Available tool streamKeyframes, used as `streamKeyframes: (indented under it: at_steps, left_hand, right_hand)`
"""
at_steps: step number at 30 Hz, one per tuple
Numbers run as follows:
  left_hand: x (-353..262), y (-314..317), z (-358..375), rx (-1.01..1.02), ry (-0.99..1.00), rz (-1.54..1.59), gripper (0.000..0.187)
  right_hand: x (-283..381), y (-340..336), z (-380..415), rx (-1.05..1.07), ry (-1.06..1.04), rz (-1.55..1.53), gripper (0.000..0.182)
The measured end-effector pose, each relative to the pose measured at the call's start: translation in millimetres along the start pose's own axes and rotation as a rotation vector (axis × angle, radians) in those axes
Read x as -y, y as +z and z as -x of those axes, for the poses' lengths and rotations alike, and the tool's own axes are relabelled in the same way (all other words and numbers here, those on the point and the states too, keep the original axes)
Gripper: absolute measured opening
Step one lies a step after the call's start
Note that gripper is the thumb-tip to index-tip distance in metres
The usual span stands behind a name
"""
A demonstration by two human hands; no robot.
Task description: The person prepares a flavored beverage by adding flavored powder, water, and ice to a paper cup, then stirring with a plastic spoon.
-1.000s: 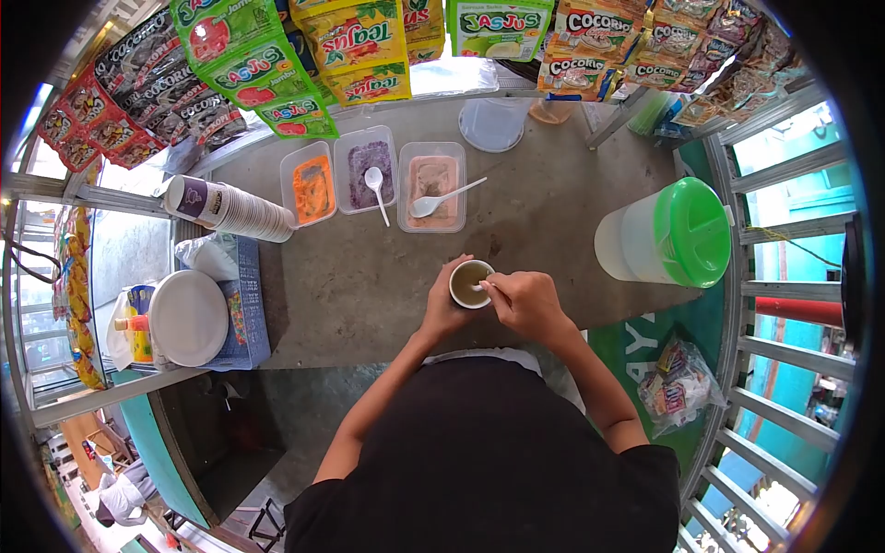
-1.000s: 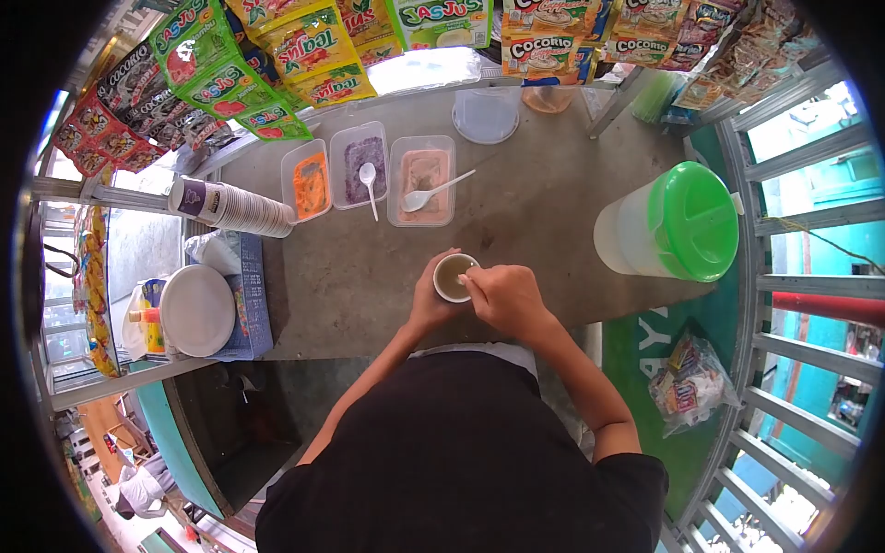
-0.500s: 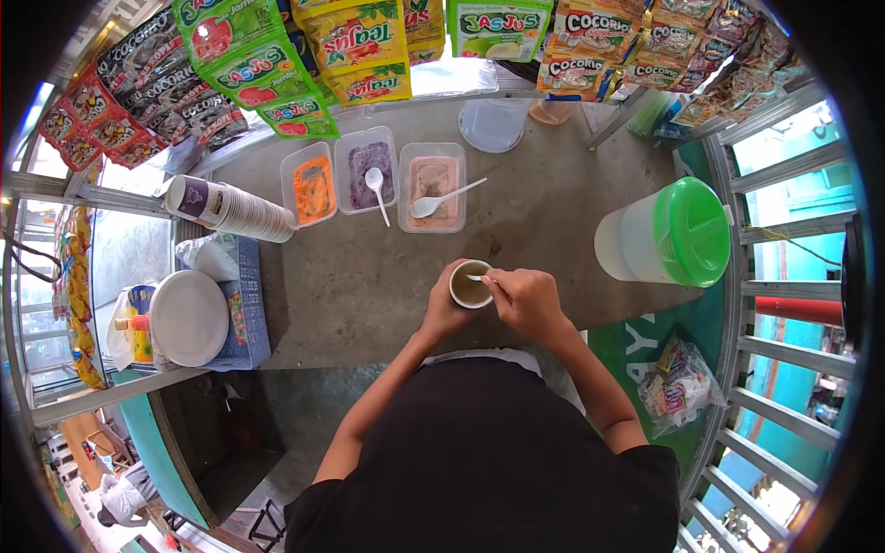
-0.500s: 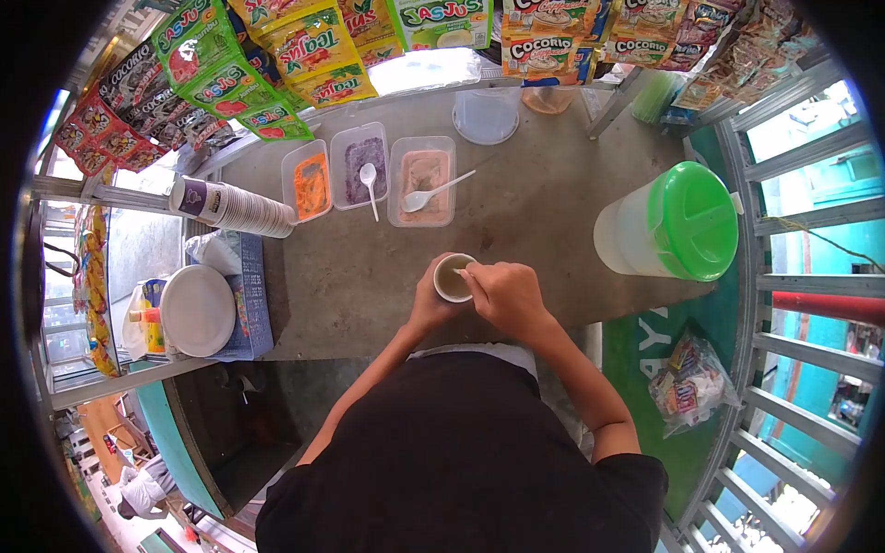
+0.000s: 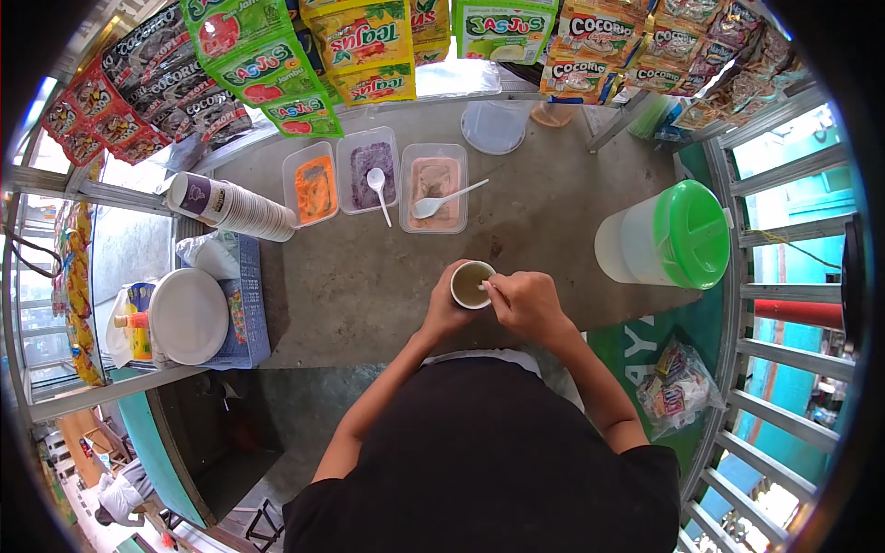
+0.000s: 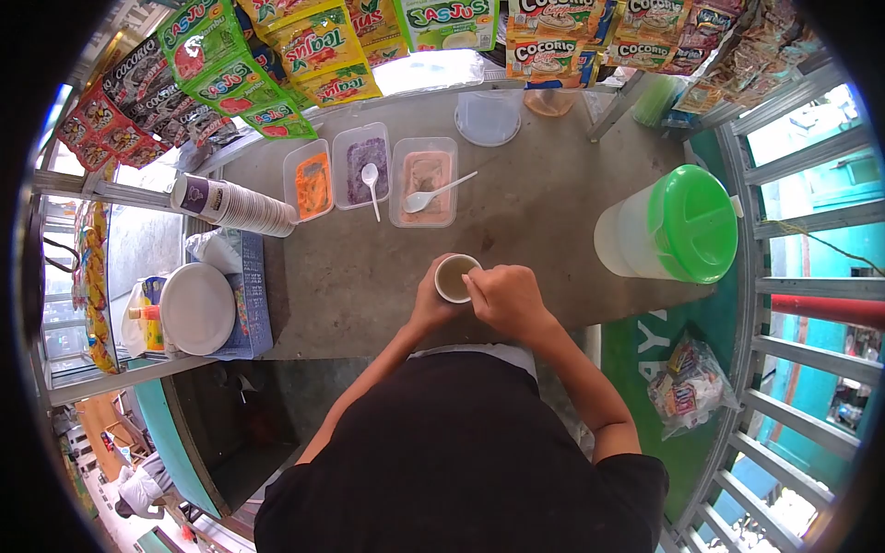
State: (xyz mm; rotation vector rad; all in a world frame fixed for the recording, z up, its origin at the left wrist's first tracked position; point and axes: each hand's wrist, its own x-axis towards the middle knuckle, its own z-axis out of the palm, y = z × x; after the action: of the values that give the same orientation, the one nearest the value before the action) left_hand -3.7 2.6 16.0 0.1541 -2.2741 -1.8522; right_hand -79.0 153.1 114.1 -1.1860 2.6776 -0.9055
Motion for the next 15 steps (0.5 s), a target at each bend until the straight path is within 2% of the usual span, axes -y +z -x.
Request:
streamKeyframes:
  at_steps: [2, 5, 8, 12, 15]
  left_hand:
    - [-0.1, 0.0, 0.4, 0.017, -0.021, 0.011, 0.060]
    - [5.7, -0.9, 0.9, 0.054, -0.079, 0.022, 0.066]
    - [3.9, -1.1, 0.1, 0.062, -0.087, 0.030, 0.066]
    - [2.6, -1.6, 0.6, 0.056, -0.097, 0.048, 0.067]
    - [3.5, -2.1, -0.2, 0.071, -0.106, 0.054, 0.067]
  right_hand:
    - [2.3, -1.9, -0.4, -0.011, -0.014, -0.117, 0.023]
    - [6.9, -5.6, -4.4, -0.079, -0.016, -0.113, 0.023]
    - [0.3, -1.6, -1.6, -0.016, -0.031, 0.014, 0.016]
    - [1.7, -1.1, 0.0, 0.008, -0.034, -0.046, 0.015]
    - [4.4, -2.4, -2.2, -0.060, -0.017, -0.105, 0.017]
